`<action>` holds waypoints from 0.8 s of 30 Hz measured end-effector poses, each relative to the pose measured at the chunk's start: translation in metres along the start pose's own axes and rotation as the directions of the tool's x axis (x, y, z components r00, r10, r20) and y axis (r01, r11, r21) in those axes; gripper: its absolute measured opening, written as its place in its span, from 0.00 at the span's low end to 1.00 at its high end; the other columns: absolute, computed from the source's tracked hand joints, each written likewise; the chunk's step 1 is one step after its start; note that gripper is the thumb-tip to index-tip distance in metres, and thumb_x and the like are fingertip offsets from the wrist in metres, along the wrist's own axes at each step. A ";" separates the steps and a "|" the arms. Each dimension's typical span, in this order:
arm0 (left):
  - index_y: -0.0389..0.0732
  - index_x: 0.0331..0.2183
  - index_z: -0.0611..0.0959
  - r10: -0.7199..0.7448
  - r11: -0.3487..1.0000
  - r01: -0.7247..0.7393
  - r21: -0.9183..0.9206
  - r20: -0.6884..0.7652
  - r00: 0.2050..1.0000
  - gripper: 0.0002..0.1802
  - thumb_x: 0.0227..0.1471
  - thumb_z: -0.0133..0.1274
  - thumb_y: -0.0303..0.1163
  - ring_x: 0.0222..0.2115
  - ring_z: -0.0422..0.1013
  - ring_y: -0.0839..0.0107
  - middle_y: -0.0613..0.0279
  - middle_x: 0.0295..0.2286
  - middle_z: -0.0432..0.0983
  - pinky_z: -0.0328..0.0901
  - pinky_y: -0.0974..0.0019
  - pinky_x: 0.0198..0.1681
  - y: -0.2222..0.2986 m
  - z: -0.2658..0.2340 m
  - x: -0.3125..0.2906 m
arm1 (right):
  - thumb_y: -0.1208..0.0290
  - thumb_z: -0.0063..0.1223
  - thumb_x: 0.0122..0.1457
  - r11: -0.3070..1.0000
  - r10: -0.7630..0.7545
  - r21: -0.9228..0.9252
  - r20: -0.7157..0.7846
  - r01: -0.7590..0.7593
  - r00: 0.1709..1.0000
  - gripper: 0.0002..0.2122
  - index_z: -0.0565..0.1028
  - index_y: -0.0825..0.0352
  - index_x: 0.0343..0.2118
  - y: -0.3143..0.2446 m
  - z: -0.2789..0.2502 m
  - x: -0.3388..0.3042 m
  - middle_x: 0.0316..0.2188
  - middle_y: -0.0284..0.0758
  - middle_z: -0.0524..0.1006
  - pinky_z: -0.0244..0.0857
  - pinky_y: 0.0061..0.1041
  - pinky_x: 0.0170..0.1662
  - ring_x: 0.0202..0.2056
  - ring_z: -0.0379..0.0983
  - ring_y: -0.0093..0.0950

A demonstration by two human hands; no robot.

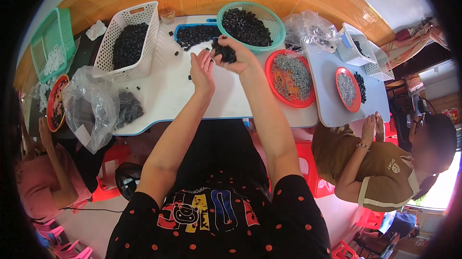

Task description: Sorting and inspecting small black and orange components at a shared workshop table.

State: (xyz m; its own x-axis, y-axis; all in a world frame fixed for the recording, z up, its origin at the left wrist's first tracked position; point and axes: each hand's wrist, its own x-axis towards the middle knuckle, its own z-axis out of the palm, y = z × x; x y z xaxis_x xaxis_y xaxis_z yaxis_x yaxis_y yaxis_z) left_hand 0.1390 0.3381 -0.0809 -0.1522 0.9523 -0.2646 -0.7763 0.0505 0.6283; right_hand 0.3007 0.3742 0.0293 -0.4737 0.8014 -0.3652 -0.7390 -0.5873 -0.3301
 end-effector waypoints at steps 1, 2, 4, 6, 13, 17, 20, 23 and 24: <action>0.28 0.81 0.78 0.046 0.998 -0.045 0.038 -0.007 0.999 0.51 0.90 0.45 0.68 0.82 0.69 0.52 0.43 0.79 0.78 0.59 0.47 0.88 -0.007 -0.007 0.002 | 0.79 0.77 0.74 0.999 0.015 0.032 -0.038 -0.014 0.999 0.13 0.86 0.56 0.55 0.011 -0.015 0.003 0.59 0.45 0.82 0.84 0.34 0.38 0.56 0.83 0.50; 0.27 0.79 0.81 0.083 0.994 -0.083 0.069 0.008 0.997 0.49 0.91 0.45 0.67 0.80 0.73 0.53 0.43 0.77 0.80 0.61 0.49 0.87 -0.013 0.003 0.003 | 0.79 0.77 0.73 0.999 -0.010 0.030 -0.091 0.013 0.996 0.13 0.86 0.57 0.55 0.007 -0.033 0.003 0.60 0.45 0.82 0.85 0.35 0.39 0.56 0.83 0.50; 0.26 0.75 0.85 0.226 0.928 -0.233 0.292 0.058 0.972 0.43 0.92 0.46 0.60 0.74 0.79 0.53 0.43 0.71 0.86 0.68 0.53 0.81 -0.017 0.004 -0.002 | 0.78 0.78 0.73 0.999 -0.036 0.029 -0.196 0.043 0.980 0.13 0.85 0.58 0.55 0.015 -0.054 0.015 0.55 0.42 0.84 0.83 0.33 0.38 0.51 0.85 0.46; 0.30 0.73 0.88 0.298 0.774 -0.328 0.542 0.146 0.943 0.39 0.92 0.48 0.57 0.72 0.82 0.53 0.42 0.70 0.88 0.71 0.53 0.78 -0.021 0.003 -0.009 | 0.77 0.78 0.73 0.974 -0.194 -0.165 -0.241 0.157 0.951 0.13 0.86 0.57 0.54 0.019 -0.071 0.019 0.56 0.41 0.84 0.84 0.38 0.37 0.50 0.86 0.44; 0.32 0.73 0.86 0.370 0.473 -0.463 0.749 0.308 0.876 0.30 0.93 0.47 0.45 0.69 0.82 0.40 0.37 0.69 0.86 0.74 0.47 0.77 -0.016 0.001 -0.032 | 0.72 0.79 0.68 -0.122 -0.793 -0.943 0.281 0.311 0.540 0.15 0.91 0.60 0.56 0.071 -0.089 0.012 0.64 0.47 0.84 0.83 0.50 0.58 0.58 0.85 0.51; 0.32 0.75 0.83 0.342 0.411 -0.457 0.789 0.331 0.879 0.26 0.91 0.48 0.36 0.71 0.81 0.39 0.37 0.72 0.84 0.73 0.46 0.78 -0.009 0.008 -0.033 | 0.70 0.76 0.69 -0.625 -0.667 -0.774 0.595 0.097 0.450 0.16 0.91 0.59 0.59 0.076 -0.083 0.009 0.68 0.48 0.82 0.79 0.54 0.68 0.63 0.83 0.56; 0.32 0.75 0.83 0.351 0.409 -0.478 0.778 0.349 0.869 0.25 0.91 0.48 0.34 0.72 0.80 0.39 0.37 0.73 0.83 0.73 0.46 0.79 -0.006 0.005 -0.031 | 0.66 0.70 0.75 -0.670 -0.615 -0.742 0.570 0.021 0.544 0.17 0.90 0.57 0.64 0.082 -0.074 0.015 0.71 0.42 0.82 0.74 0.58 0.72 0.65 0.81 0.54; 0.34 0.76 0.84 0.417 0.385 -0.534 0.753 0.374 0.829 0.26 0.90 0.49 0.34 0.71 0.82 0.41 0.37 0.71 0.85 0.74 0.46 0.78 -0.007 0.005 -0.034 | 0.65 0.68 0.77 -0.701 -0.584 -0.713 0.575 0.001 0.572 0.18 0.90 0.56 0.66 0.086 -0.075 0.018 0.72 0.39 0.82 0.70 0.61 0.75 0.67 0.79 0.54; 0.33 0.76 0.84 0.432 0.386 -0.556 0.736 0.389 0.814 0.26 0.90 0.49 0.33 0.73 0.81 0.42 0.37 0.72 0.84 0.73 0.47 0.79 -0.006 0.004 -0.036 | 0.65 0.67 0.77 -0.720 -0.571 -0.694 0.594 0.001 0.566 0.18 0.90 0.56 0.66 0.085 -0.076 0.017 0.72 0.39 0.83 0.68 0.62 0.77 0.68 0.79 0.54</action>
State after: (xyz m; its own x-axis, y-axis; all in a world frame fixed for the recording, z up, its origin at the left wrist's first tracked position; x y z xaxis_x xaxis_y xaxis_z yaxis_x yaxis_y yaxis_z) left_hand 0.1517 0.3048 -0.0717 -0.2216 0.9137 0.3406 0.2351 -0.2889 0.9280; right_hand 0.2663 0.3293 -0.0713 -0.1307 0.8569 0.4987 0.8639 0.3452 -0.3667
